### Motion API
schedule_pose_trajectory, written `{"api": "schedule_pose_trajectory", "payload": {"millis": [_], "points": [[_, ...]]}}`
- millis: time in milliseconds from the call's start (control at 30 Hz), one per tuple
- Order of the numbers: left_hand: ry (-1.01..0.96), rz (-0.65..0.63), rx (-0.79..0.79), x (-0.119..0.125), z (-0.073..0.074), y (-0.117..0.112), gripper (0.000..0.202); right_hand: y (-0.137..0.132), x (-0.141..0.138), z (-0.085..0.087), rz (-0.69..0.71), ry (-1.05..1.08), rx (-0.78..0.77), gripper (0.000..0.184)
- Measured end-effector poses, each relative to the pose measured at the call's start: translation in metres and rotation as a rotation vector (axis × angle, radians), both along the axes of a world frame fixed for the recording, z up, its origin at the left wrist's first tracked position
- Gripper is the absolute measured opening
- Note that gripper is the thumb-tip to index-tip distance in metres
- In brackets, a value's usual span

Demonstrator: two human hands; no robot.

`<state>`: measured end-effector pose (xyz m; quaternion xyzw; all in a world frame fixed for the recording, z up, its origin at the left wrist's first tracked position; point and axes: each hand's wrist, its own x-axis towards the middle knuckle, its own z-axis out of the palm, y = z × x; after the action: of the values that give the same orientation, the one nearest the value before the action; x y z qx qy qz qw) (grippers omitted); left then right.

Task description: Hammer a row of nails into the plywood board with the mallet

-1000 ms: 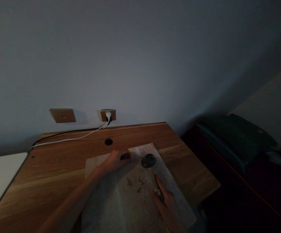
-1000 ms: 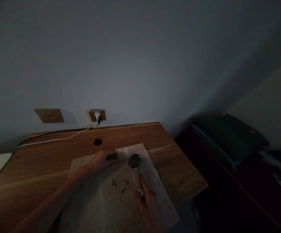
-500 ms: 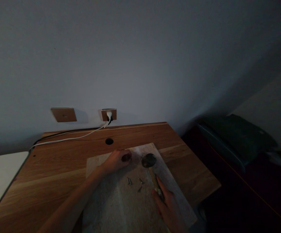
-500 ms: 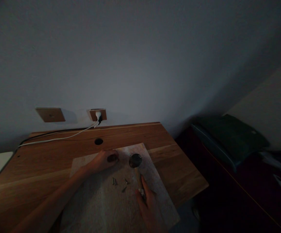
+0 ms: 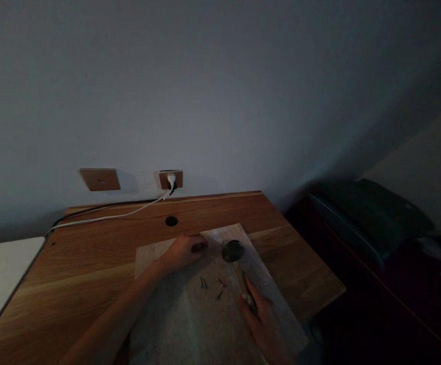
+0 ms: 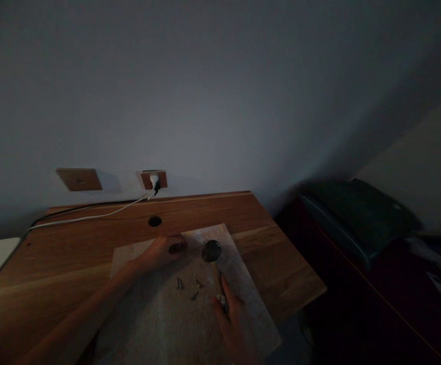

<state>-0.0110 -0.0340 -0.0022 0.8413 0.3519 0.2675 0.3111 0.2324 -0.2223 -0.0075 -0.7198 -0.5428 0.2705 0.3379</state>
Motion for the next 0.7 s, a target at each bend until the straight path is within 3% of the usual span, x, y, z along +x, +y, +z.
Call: {"api": "schedule_pose_trajectory", "payload": {"millis": [233,333,467,700], "points": [[0.027,0.037,-0.119,0.001,0.001,0.000,0.040,0.008,-0.015,0.013,0.059,0.041,0.055,0.061],[0.034,0.063,-0.134,0.001,0.005,-0.001,0.047,0.014,-0.023,0.012,0.101,0.063,0.029,0.062],[-0.005,0.065,-0.112,0.000,0.008,-0.003,0.042,0.022,-0.033,0.008,0.179,0.110,0.004,0.060],[-0.020,0.069,-0.128,0.000,0.000,0.000,0.054,0.023,-0.040,0.004,0.181,0.109,-0.014,0.061]]}}
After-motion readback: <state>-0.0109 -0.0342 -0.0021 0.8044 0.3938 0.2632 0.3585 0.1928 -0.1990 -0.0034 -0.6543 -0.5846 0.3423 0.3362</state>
